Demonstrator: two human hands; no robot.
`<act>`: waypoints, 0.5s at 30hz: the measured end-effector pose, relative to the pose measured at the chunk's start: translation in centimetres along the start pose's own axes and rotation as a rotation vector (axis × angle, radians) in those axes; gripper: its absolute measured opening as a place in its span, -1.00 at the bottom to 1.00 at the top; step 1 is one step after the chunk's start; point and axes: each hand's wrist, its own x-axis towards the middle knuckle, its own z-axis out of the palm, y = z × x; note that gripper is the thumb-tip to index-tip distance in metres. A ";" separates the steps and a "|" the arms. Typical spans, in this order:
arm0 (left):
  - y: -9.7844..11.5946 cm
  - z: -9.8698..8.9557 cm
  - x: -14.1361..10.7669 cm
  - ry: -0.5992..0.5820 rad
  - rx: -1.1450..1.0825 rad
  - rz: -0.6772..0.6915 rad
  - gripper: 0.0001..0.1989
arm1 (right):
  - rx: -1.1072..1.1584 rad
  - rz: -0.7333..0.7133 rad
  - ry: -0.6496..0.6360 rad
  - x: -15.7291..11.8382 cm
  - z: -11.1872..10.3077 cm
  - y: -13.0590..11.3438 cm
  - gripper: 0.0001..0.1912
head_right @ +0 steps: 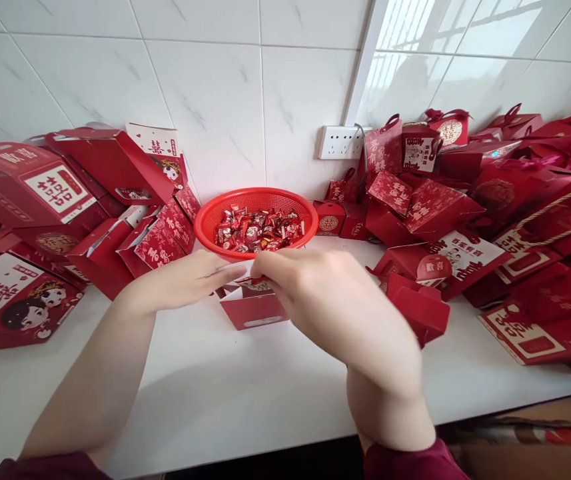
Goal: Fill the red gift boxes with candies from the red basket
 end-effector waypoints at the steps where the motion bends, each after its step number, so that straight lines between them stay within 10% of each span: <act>1: -0.4 -0.1 0.3 -0.034 -0.025 -0.012 -0.49 | -0.028 -0.009 -0.026 0.7 0.9 0.2 -0.75; 8: -2.4 -0.9 1.0 -0.127 -0.057 -0.131 -0.42 | 0.292 -0.015 -0.159 4.6 5.8 1.9 -0.58; 15: -3.0 -1.6 1.2 -0.050 0.167 -0.153 -0.46 | 0.332 -0.020 -0.004 4.8 4.6 4.2 -0.75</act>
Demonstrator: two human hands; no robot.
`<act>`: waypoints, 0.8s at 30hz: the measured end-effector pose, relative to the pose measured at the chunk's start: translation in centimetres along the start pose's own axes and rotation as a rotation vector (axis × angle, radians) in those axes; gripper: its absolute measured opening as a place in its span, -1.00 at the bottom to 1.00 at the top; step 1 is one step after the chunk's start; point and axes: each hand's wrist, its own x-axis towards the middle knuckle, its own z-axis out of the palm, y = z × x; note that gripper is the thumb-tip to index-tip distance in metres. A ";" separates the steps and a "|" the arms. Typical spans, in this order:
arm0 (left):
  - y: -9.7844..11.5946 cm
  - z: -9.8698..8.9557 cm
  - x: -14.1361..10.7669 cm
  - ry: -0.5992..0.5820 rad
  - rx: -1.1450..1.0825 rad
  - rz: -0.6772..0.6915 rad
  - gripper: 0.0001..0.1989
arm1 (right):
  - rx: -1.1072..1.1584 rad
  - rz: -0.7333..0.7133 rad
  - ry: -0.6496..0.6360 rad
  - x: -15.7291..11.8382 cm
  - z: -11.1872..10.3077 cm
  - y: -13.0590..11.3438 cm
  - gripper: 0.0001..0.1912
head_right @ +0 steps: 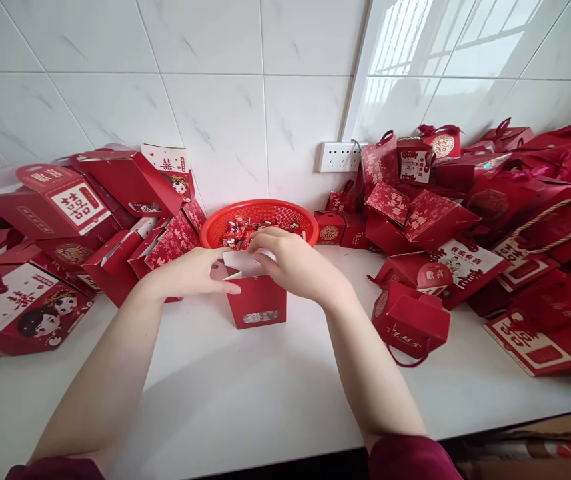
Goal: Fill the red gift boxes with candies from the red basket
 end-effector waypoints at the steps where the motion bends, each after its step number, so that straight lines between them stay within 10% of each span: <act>1: 0.1 0.0 0.1 0.014 0.008 0.016 -0.49 | -0.014 0.009 0.005 -0.1 -0.4 0.5 -0.76; 5: 0.5 0.3 0.4 0.075 0.015 0.063 -0.71 | -0.049 0.156 -0.144 -0.3 -1.6 2.3 -0.55; 11: 0.7 0.4 0.6 0.131 0.116 0.050 -0.66 | -0.101 0.181 -0.336 0.1 -1.0 3.2 -0.94; 16: 0.2 0.6 0.7 0.179 0.102 0.074 -0.64 | -0.186 0.154 -0.338 0.6 0.2 3.8 -0.82; 24: 0.1 2.1 1.5 0.073 -0.446 0.343 -0.45 | -0.160 0.130 -0.324 0.9 0.5 4.6 -0.84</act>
